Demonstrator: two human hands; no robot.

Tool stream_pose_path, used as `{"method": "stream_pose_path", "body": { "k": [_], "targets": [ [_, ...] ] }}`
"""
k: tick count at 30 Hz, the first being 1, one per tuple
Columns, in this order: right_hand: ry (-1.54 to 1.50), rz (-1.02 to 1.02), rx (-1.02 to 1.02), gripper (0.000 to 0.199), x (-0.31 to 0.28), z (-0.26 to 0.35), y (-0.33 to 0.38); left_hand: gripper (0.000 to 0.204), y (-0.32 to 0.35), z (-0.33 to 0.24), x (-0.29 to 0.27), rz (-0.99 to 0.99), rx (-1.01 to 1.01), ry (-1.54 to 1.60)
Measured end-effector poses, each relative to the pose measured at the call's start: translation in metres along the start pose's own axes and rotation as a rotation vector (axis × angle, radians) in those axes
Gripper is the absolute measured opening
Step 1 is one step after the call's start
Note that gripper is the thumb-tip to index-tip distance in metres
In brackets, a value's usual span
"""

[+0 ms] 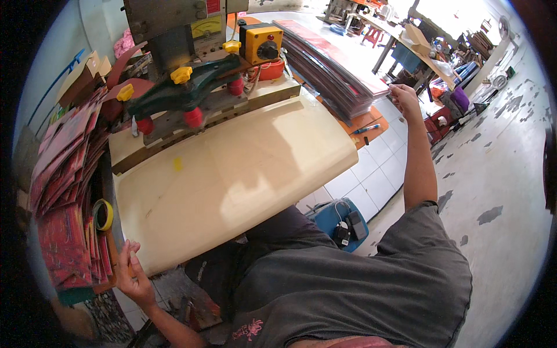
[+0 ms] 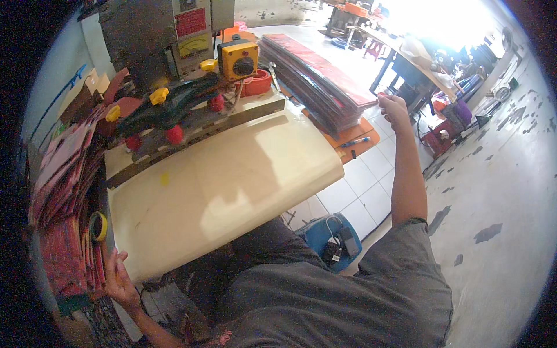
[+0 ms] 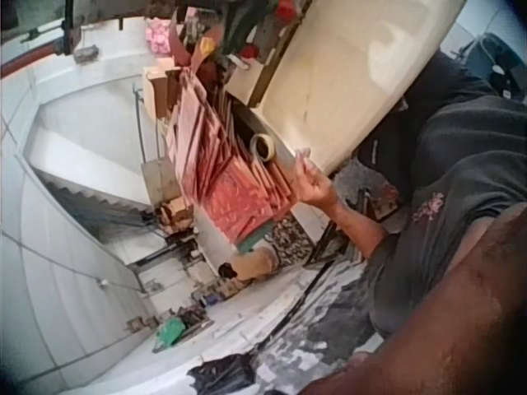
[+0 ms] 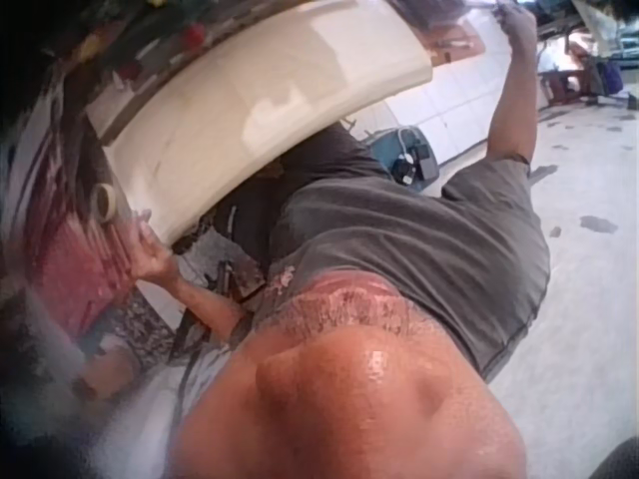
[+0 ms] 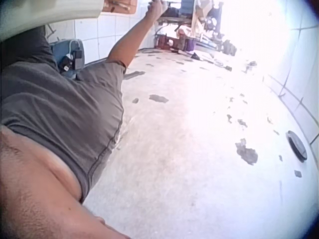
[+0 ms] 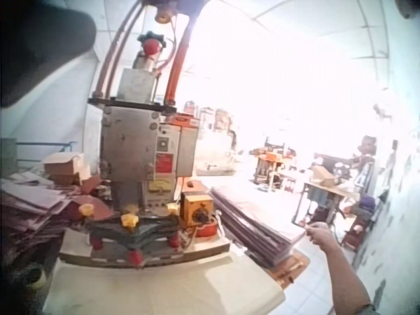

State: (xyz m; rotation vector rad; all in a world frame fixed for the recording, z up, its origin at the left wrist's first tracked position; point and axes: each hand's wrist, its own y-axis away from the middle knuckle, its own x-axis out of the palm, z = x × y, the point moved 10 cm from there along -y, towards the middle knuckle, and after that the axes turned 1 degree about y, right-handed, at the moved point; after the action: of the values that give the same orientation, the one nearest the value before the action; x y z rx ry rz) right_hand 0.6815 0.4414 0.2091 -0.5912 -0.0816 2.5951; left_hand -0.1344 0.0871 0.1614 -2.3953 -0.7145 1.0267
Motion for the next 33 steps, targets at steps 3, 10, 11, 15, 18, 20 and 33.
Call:
{"method": "stream_pose_path", "body": {
  "k": [3,10,11,15,18,20,33],
  "targets": [
    [-0.020,-0.032,-0.028,0.026,-0.002,-0.004,-0.008,0.032,0.001,0.003,0.001,0.000,-0.037,0.016],
    [0.092,0.005,0.036,0.030,-0.005,-0.003,-0.014,0.032,0.008,0.023,0.036,0.035,-0.185,0.110],
    [0.006,0.059,0.113,0.028,-0.001,-0.009,-0.015,0.032,0.007,0.020,0.044,0.068,-0.179,0.121],
    [-0.082,0.145,0.238,0.028,0.004,-0.022,-0.013,0.032,0.007,0.020,0.054,0.099,-0.155,0.062],
    [-0.103,0.212,0.230,0.028,0.001,-0.027,-0.024,0.032,0.005,0.017,0.054,0.077,-0.168,0.116],
    [-0.028,0.220,0.211,0.029,0.002,-0.024,-0.026,0.032,0.006,0.019,0.054,0.074,-0.169,0.115],
    [0.242,0.129,-0.111,0.048,0.001,0.019,-0.031,0.029,0.003,0.021,0.053,0.075,-0.200,0.107]
  ]
}}
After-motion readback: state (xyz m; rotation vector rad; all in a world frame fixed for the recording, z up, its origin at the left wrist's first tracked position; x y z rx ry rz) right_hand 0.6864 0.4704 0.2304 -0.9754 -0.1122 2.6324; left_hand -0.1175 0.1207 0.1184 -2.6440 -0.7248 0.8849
